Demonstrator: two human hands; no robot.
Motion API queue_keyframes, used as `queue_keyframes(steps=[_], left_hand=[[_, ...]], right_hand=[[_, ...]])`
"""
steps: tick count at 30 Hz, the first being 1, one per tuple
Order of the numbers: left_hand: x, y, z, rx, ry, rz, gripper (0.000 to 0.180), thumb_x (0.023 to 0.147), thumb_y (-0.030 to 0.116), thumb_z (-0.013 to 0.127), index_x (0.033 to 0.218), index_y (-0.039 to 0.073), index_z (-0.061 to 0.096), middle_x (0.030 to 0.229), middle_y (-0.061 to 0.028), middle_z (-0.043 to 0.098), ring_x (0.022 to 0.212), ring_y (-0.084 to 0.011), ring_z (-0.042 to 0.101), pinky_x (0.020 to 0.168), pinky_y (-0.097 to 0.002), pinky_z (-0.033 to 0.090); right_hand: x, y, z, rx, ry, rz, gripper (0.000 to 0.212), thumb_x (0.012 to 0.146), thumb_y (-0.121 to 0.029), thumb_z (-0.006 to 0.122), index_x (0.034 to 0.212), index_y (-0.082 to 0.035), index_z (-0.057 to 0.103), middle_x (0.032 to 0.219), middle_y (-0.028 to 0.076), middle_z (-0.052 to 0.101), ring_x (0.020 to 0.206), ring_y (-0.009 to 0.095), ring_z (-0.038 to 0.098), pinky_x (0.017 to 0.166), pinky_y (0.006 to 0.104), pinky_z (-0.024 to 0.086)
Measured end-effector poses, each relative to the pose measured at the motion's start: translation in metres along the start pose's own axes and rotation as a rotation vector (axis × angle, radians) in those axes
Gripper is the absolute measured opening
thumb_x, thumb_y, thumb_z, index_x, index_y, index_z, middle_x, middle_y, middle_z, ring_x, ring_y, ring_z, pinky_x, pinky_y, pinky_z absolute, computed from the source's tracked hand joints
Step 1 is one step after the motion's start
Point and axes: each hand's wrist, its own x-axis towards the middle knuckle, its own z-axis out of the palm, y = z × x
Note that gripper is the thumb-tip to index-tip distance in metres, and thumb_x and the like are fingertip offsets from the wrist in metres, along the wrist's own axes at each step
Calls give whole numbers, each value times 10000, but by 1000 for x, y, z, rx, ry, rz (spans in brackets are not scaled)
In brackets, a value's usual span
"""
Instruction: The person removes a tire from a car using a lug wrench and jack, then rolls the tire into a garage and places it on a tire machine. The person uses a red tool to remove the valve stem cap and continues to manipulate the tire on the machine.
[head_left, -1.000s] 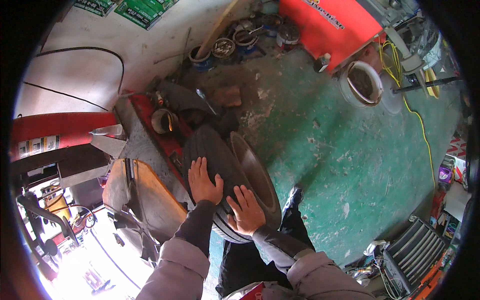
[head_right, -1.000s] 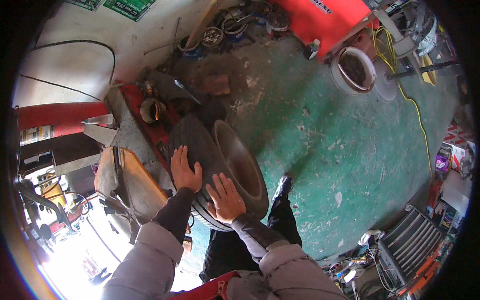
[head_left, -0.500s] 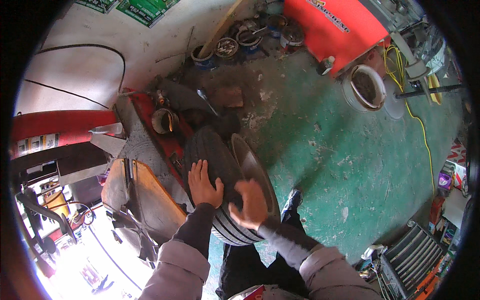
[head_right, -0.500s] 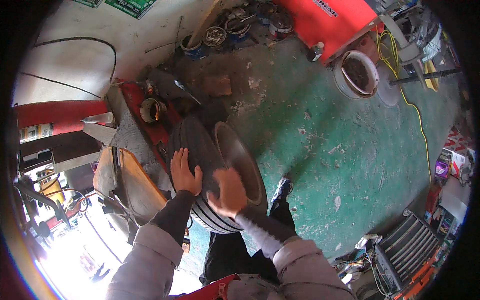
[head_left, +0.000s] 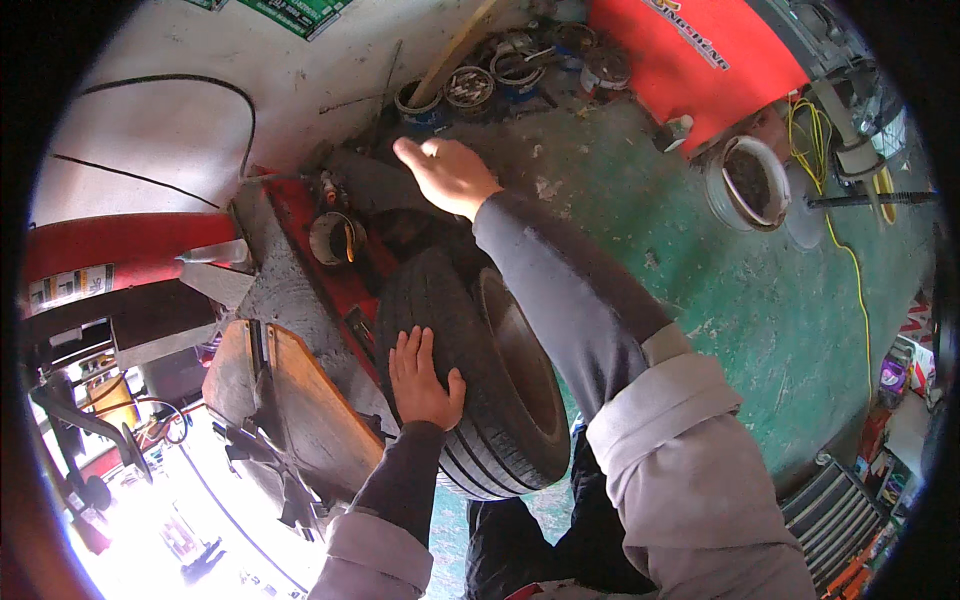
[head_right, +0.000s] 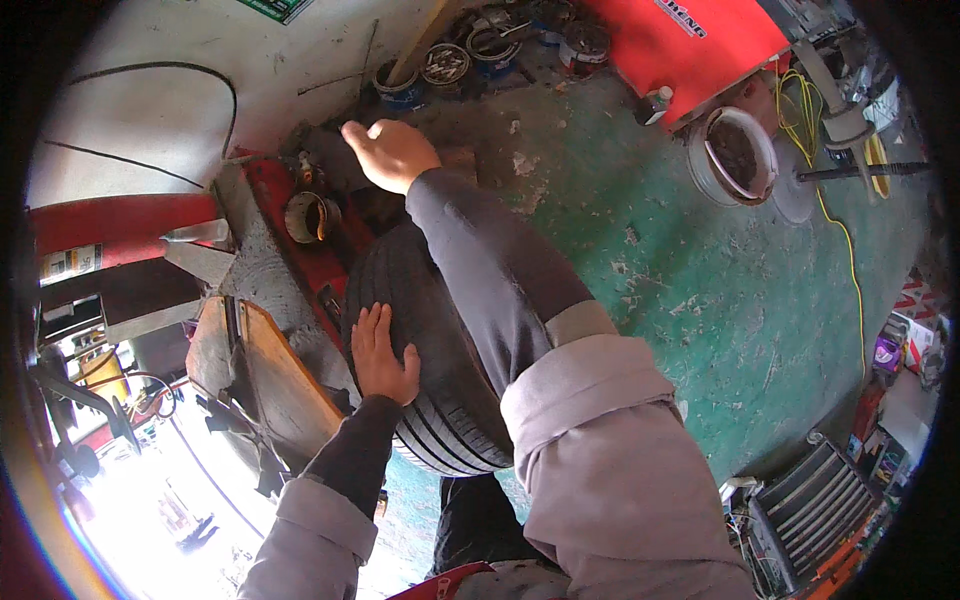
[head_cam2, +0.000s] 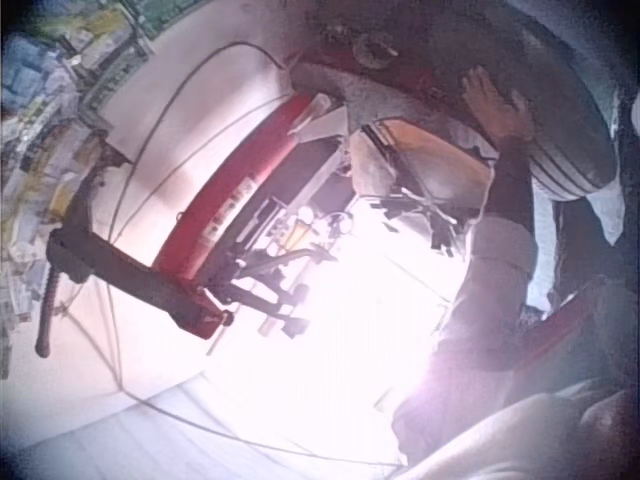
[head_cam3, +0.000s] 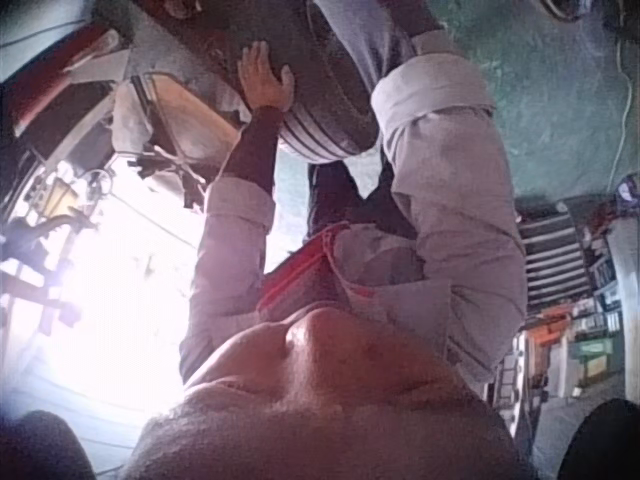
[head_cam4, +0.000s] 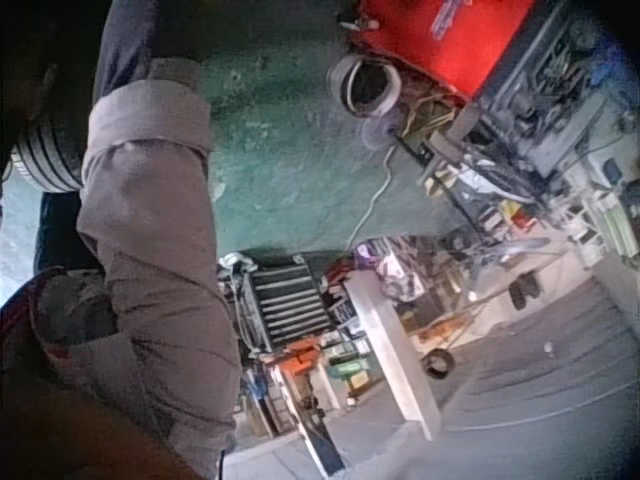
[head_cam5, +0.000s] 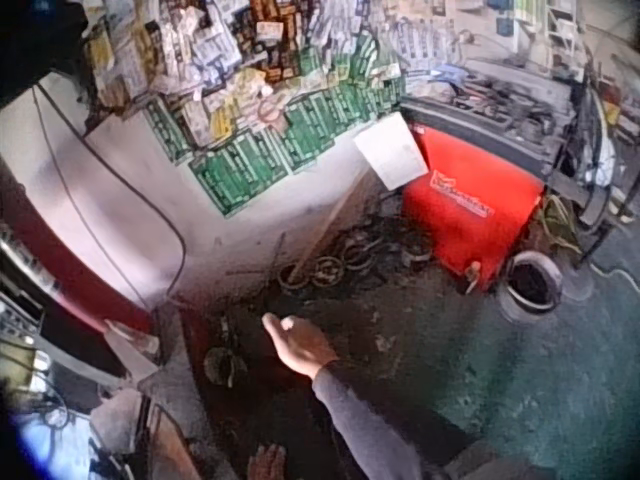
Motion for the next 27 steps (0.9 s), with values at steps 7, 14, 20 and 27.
queue_keyframes(steps=[7, 14, 20, 27], left_hand=[[16, -3, -5, -21, 5, 8, 773, 887, 245, 692, 1595, 34, 466, 1647, -183, 459, 1597, -402, 327, 1325, -558, 214], [42, -17, -1, -25, -15, -5, 743, 908, 256, 692, 1587, 43, 481, 1645, -176, 465, 1595, -383, 336, 1327, -548, 216], [72, -26, 3, -18, -69, -29, 745, 909, 263, 691, 1590, 44, 481, 1644, -168, 469, 1596, -372, 339, 1333, -544, 206], [51, -20, 1, -31, -39, -24, 784, 883, 259, 700, 1597, 37, 464, 1642, -189, 460, 1602, -391, 322, 1331, -563, 193]], right_hand=[[30, 25, 9, -228, 242, -34, 574, 1089, -410, 429, 858, 40, 699, 903, 300, 714, 919, 535, 670, 862, 600, 515], [47, 27, -8, -294, 172, -72, 577, 1108, -372, 427, 873, 49, 744, 954, 317, 730, 970, 522, 696, 885, 599, 551], [42, 34, -9, -221, 260, 20, 533, 1100, -362, 456, 839, 26, 712, 910, 276, 726, 918, 488, 694, 845, 579, 539], [39, 28, 1, -140, 214, 29, 548, 1100, -380, 462, 825, 26, 706, 894, 271, 721, 903, 486, 687, 851, 588, 531]])
